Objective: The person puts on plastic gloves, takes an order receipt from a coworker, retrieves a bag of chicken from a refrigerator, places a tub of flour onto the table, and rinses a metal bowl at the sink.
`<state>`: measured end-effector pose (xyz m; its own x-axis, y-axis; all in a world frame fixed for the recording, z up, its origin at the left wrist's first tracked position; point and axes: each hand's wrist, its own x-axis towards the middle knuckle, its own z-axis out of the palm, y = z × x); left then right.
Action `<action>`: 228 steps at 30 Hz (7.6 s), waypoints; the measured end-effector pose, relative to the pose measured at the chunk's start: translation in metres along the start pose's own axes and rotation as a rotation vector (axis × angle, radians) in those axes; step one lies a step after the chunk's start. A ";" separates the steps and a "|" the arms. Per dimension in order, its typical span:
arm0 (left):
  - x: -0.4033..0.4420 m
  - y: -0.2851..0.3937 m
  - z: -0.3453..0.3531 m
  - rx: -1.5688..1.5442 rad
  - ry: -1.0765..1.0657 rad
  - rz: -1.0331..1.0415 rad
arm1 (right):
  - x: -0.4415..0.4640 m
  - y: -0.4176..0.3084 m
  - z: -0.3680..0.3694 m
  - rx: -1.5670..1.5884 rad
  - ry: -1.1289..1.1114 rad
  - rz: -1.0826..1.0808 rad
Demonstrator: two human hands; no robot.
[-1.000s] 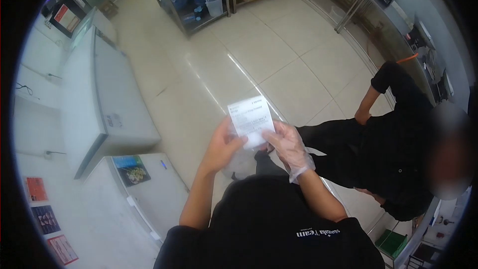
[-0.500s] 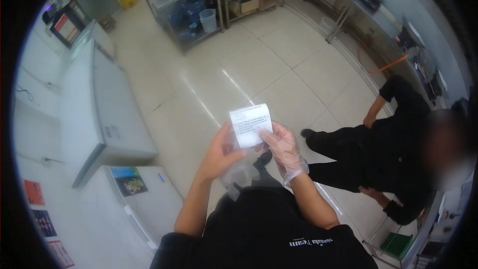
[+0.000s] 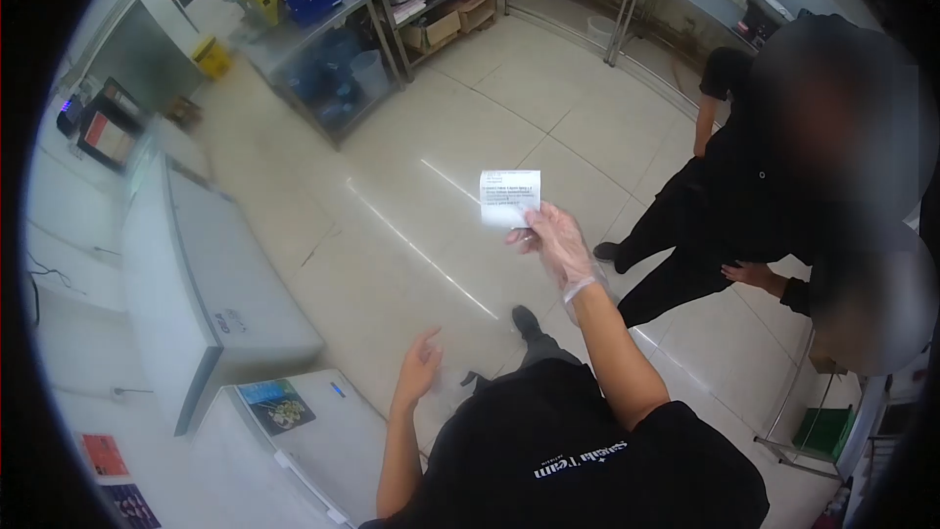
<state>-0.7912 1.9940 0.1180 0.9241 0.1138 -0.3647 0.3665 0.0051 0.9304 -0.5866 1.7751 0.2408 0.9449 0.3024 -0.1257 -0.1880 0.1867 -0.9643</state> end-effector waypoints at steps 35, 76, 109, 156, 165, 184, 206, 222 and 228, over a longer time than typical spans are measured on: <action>0.022 -0.105 0.030 0.519 0.080 -0.297 | 0.039 -0.108 -0.055 0.262 -0.465 -0.168; 0.044 -0.105 0.049 0.347 0.018 -0.250 | 0.012 -0.142 -0.032 0.300 -0.364 -0.131; -0.001 -0.213 0.033 0.274 0.816 -0.300 | 0.031 -0.121 -0.048 0.318 -0.236 -0.006; -0.029 -0.222 0.092 0.046 0.745 -0.385 | 0.059 -0.118 -0.068 0.293 -0.471 0.051; -0.092 -0.236 0.138 0.156 0.799 -0.553 | 0.061 -0.116 -0.069 0.328 -0.468 0.068; -0.043 -0.220 0.079 0.092 0.880 -0.424 | 0.068 -0.107 -0.064 0.288 -0.462 -0.005; -0.047 -0.240 0.109 0.099 0.791 -0.422 | 0.069 -0.098 -0.077 0.228 -0.404 0.002; -0.029 -0.300 0.085 0.726 0.202 -0.067 | 0.093 -0.041 -0.136 0.253 -0.221 0.143; 0.058 -0.185 0.089 0.047 0.459 -0.255 | 0.070 -0.059 -0.187 0.356 -0.079 0.213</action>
<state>-0.7953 1.9114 -0.0784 0.6668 0.5382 -0.5154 0.5874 0.0460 0.8080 -0.4592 1.6104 0.2449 0.8540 0.4375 -0.2814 -0.4707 0.4197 -0.7761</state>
